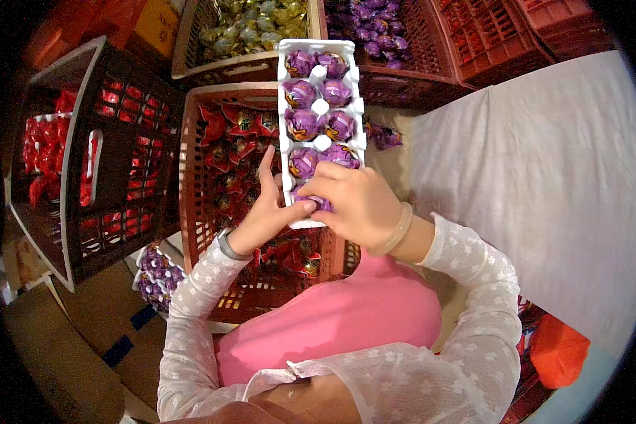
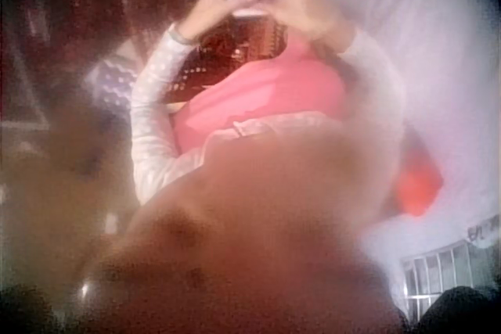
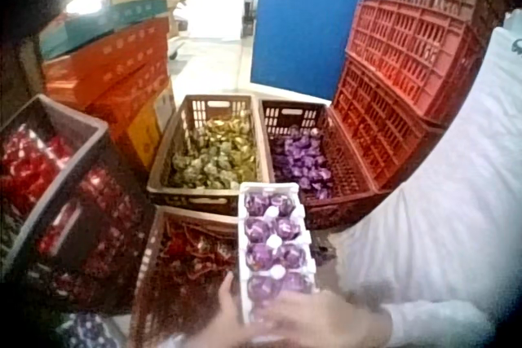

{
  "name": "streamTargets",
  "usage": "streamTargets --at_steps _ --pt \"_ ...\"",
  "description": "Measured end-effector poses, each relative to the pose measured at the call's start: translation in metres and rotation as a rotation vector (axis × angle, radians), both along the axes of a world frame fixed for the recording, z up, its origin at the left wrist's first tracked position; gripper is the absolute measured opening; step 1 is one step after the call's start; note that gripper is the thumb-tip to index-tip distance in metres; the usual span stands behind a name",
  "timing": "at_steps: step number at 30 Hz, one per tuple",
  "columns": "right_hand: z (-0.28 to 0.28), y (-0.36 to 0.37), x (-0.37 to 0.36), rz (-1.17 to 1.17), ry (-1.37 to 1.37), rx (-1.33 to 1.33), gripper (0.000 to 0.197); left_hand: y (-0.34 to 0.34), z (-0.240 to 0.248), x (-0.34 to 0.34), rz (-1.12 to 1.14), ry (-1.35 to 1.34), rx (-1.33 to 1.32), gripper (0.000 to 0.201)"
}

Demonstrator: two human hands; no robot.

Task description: The person picks up wrapped items from various crates and places them into a white foam tray, then picks up a different type of wrapped item from another crate and places them into a second foam tray.

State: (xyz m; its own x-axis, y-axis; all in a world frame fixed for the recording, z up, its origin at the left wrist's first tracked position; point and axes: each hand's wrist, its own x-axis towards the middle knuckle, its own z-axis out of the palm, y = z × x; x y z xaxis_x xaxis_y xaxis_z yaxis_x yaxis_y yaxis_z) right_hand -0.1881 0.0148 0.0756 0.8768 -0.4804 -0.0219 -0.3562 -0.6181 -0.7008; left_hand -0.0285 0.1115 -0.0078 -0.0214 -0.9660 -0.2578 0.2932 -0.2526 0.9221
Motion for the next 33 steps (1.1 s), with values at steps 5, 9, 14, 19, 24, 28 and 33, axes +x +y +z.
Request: streamTargets --at_steps 5,9,14,19,24,28,33 --pt "-0.017 0.001 0.014 0.103 0.163 -0.189 0.021 0.004 -0.009 0.002 0.019 0.122 0.051 0.097" --pt "-0.015 0.01 0.022 0.083 0.306 -0.288 0.015 0.005 -0.016 0.001 0.039 0.146 0.034 0.088" --pt "-0.014 -0.002 0.018 0.157 0.133 -0.253 0.015 0.003 -0.02 0.005 0.042 0.13 -0.007 0.088" --pt "0.007 -0.1 0.032 -0.338 -0.187 0.331 0.012 -0.004 -0.008 0.013 0.006 0.255 0.096 0.095" --pt "-0.091 -0.319 0.004 -0.617 -0.117 -0.188 0.022 -0.02 0.0 0.009 -0.087 0.221 0.118 0.109" --pt "-0.161 -0.386 0.018 -0.641 0.405 -0.132 0.02 -0.013 -0.016 0.01 -0.072 0.148 0.196 0.118" --pt "-0.203 -0.385 0.046 -0.336 0.827 -0.5 0.03 -0.004 -0.029 0.015 -0.159 0.162 0.257 0.124"
